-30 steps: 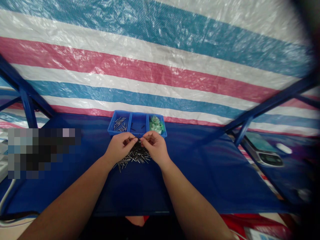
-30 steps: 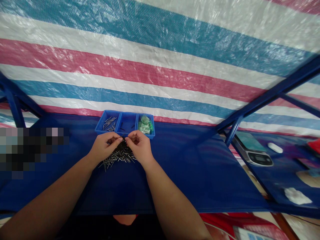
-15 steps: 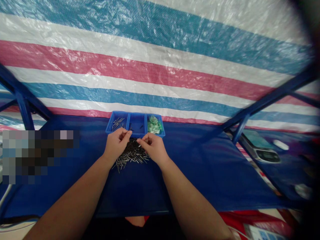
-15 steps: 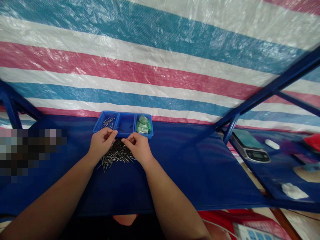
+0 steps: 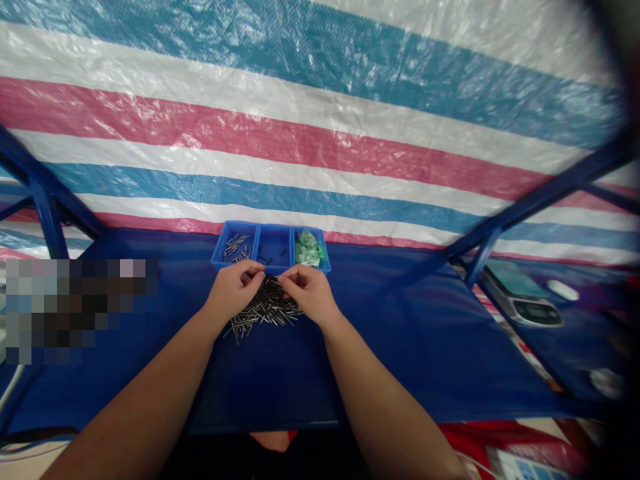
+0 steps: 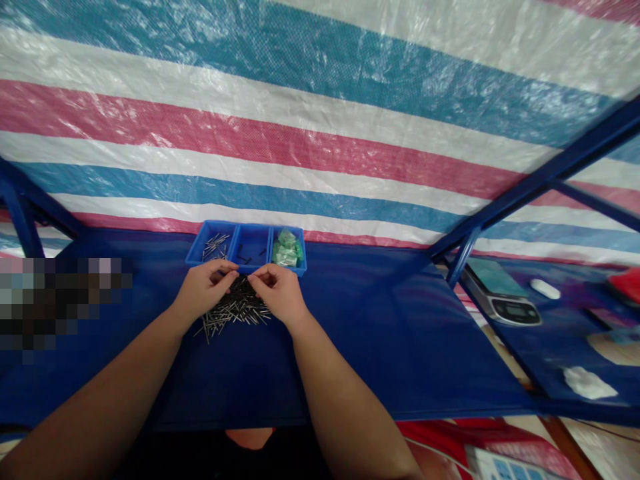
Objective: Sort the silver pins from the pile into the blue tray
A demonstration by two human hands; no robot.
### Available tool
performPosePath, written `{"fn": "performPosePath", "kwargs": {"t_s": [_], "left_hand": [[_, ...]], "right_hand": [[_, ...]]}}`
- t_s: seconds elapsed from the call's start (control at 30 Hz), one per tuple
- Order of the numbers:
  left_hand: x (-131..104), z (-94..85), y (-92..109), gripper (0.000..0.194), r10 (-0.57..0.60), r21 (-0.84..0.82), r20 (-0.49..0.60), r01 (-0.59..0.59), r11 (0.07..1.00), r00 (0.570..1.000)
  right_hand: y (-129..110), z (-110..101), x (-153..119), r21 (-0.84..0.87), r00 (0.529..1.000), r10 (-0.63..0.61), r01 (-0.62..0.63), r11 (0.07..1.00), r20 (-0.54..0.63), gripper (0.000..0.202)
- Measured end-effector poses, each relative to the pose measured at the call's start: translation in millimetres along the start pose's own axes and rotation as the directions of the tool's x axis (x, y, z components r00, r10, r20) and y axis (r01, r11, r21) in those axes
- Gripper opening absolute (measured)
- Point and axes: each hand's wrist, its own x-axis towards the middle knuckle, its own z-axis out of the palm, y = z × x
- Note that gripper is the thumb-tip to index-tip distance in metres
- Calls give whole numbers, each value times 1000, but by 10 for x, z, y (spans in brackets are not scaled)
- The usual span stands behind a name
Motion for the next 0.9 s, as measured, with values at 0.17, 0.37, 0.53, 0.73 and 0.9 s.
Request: {"fn": "performPosePath", "kwargs": {"t_s": [0.17,0.37,0.53,0.73,0.9], "left_hand": [[-31,-24,138,20,189,5,221,-194,981,957],[-24,-56,182,23,221,58,215,-239,969,951],[11,-139,73,27,100,62,-90,-94,994,991],[84,-294,-27,41,-95,175,-326,159,972,941],[99,-335,-48,46,-65,252,-306,147,956,950]], "right_hand": [[-56,-22,6,158,996,39,-52,986,86,15],[-54,-42,16,188,994,66,-82,979,90,18],[-15,-148,31,-7,999,-44,44,999,-4,16],[-49,-394,21,-462,988,-115,149,875,100,11],[-103,-473,-6,-603,957,29,159,781,289,9]]}}
